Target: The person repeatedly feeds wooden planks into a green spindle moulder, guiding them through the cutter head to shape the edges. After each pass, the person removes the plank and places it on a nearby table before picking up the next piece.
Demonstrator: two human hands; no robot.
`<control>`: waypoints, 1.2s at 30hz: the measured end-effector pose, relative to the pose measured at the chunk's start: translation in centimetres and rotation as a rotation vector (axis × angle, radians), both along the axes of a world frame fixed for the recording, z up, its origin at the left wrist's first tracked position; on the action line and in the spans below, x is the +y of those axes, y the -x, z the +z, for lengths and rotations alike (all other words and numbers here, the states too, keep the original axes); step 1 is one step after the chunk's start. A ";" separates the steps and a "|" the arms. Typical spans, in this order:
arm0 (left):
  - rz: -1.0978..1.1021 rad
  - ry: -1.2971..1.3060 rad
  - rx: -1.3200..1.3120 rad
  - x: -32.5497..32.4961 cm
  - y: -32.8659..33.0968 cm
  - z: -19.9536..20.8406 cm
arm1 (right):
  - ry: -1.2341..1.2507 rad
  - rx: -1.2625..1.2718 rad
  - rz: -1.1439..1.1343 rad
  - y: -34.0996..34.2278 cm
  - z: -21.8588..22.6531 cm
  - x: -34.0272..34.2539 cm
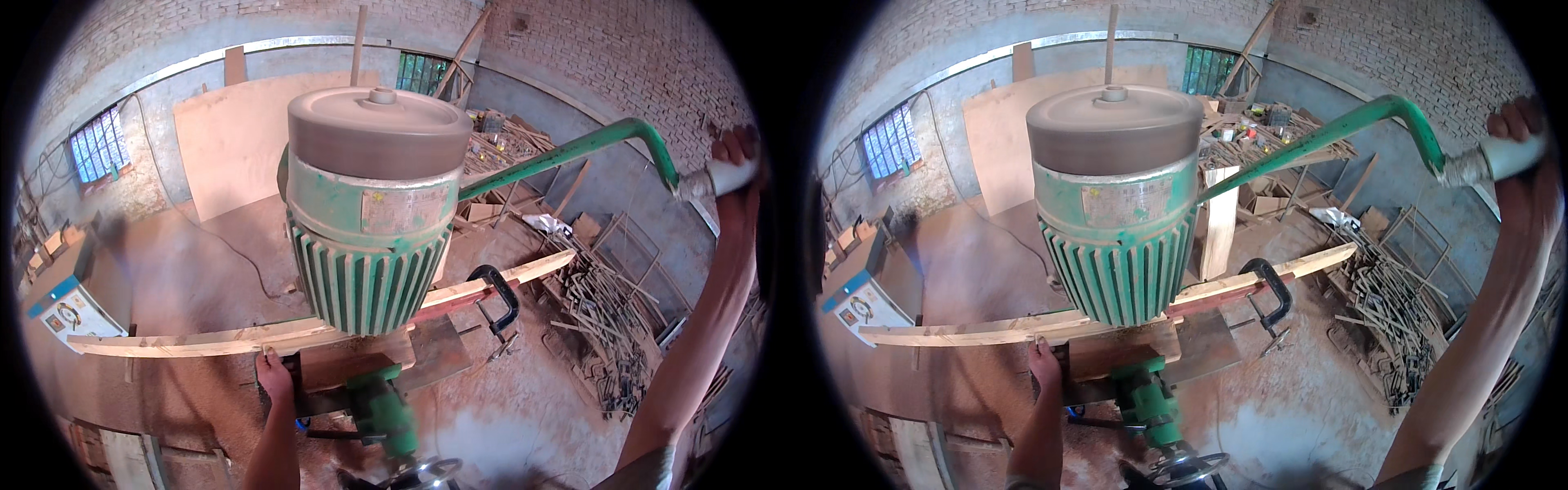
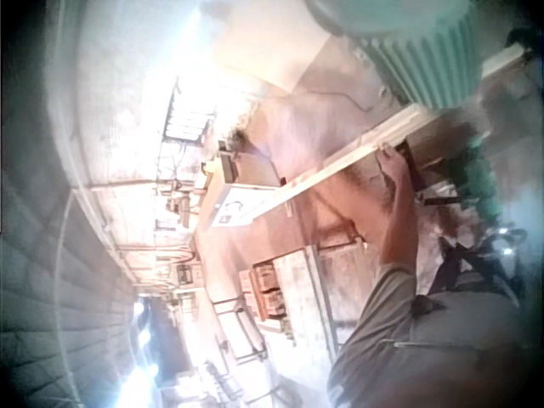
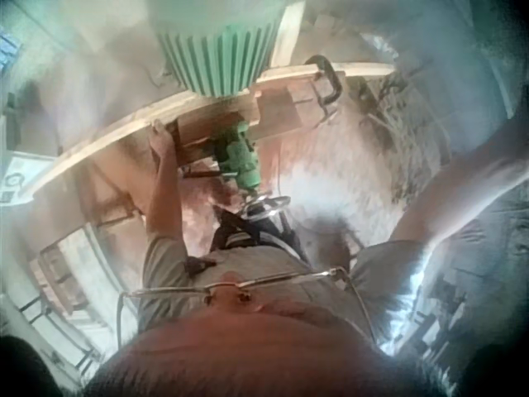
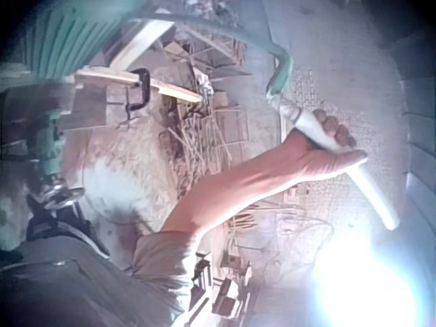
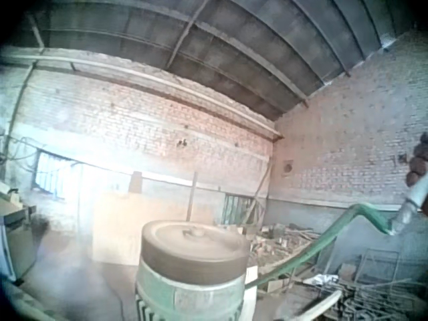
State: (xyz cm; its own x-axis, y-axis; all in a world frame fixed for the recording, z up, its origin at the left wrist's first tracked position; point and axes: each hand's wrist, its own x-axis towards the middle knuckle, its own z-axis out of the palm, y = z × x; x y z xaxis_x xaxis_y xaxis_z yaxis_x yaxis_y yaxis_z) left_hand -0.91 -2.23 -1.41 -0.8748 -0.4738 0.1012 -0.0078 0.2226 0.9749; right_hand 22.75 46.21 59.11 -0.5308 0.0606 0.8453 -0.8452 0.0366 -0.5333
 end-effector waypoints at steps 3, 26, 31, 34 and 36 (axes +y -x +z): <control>-0.080 -0.336 -0.063 0.2 -0.4 0.3 | 0.107 0.042 -0.052 -2.5 -3.1 -1.8; -0.098 -0.403 -0.026 0.5 -0.9 0.7 | 0.296 0.258 -0.219 -10.2 -19.1 -7.1; -0.090 -0.372 -0.012 0.6 -1.0 1.0 | 0.383 0.267 -0.323 -11.9 -23.9 -9.0; -0.092 -0.363 -0.022 0.6 -1.0 1.2 | 0.410 0.236 -0.371 -13.0 -26.9 -9.7; -0.093 -0.333 -0.019 0.6 -1.1 1.3 | 0.417 0.185 -0.354 -14.1 -29.3 -9.9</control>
State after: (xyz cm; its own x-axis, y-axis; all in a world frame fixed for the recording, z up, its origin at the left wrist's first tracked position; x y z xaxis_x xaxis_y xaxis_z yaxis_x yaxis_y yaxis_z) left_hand 0.17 -1.64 -0.11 -0.9162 -0.3959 -0.0624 -0.0211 -0.1077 0.9940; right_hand 36.83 36.29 29.81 -0.2631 0.5554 0.7889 -0.9003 0.1526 -0.4077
